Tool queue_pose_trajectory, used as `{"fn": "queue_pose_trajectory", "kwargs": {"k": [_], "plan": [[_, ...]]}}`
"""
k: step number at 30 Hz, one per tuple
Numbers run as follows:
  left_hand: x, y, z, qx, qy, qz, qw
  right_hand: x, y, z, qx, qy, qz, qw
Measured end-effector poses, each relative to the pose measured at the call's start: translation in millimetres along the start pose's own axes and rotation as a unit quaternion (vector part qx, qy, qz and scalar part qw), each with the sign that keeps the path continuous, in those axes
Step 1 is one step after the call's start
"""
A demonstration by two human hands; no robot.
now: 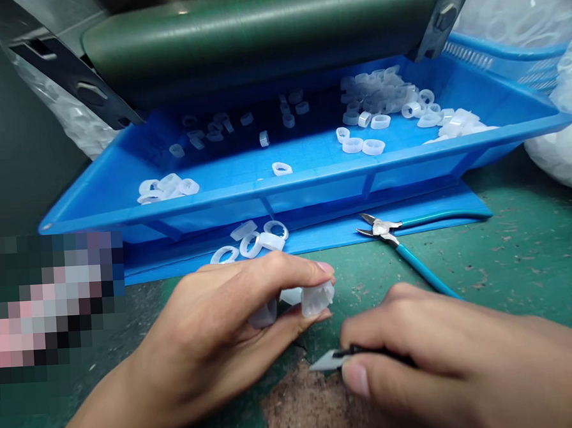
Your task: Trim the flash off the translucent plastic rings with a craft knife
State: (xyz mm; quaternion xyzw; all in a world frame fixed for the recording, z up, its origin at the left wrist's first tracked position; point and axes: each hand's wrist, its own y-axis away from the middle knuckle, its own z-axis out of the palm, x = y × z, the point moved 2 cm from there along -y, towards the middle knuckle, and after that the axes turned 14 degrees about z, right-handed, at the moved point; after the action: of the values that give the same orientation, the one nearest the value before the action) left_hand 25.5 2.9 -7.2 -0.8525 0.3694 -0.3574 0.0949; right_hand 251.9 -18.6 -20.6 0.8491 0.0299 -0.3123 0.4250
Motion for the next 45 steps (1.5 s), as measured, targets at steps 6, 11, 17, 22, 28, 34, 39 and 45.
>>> {"fn": "queue_pose_trajectory", "kwargs": {"k": [6, 11, 17, 22, 28, 34, 39, 45], "plan": [[0, -2, -5.2, -0.012, -0.032, 0.019, 0.999, -3, 6, -7, 0.0, -0.033, -0.02, 0.999], [0, -1, -8.8, -0.022, -0.057, 0.032, 0.998, -16, 9, -10, 0.048, -0.027, 0.002, 0.999], [-9, 15, -19.2, -0.031, -0.055, 0.044, 0.997, -26, 14, -11, 0.101, -0.056, 0.033, 0.993], [-14, 22, -22.7, -0.042, -0.014, 0.081, 0.996, -23, 11, -11, 0.106, -0.036, 0.001, 0.994], [-16, 20, -21.2, -0.044, -0.005, 0.095, 0.995, -21, 12, -8, 0.111, -0.057, 0.0, 0.992], [-14, 16, -22.4, -0.05, 0.03, 0.105, 0.993, -22, 16, -11, 0.088, -0.055, 0.037, 0.994], [-12, 17, -22.7, -0.032, 0.032, 0.099, 0.994, -8, 6, 4, 0.072, -0.02, 0.003, 0.997], [-12, 17, -23.3, -0.048, 0.009, 0.066, 0.997, -1, -2, 7, 0.111, -0.041, -0.033, 0.992]]}}
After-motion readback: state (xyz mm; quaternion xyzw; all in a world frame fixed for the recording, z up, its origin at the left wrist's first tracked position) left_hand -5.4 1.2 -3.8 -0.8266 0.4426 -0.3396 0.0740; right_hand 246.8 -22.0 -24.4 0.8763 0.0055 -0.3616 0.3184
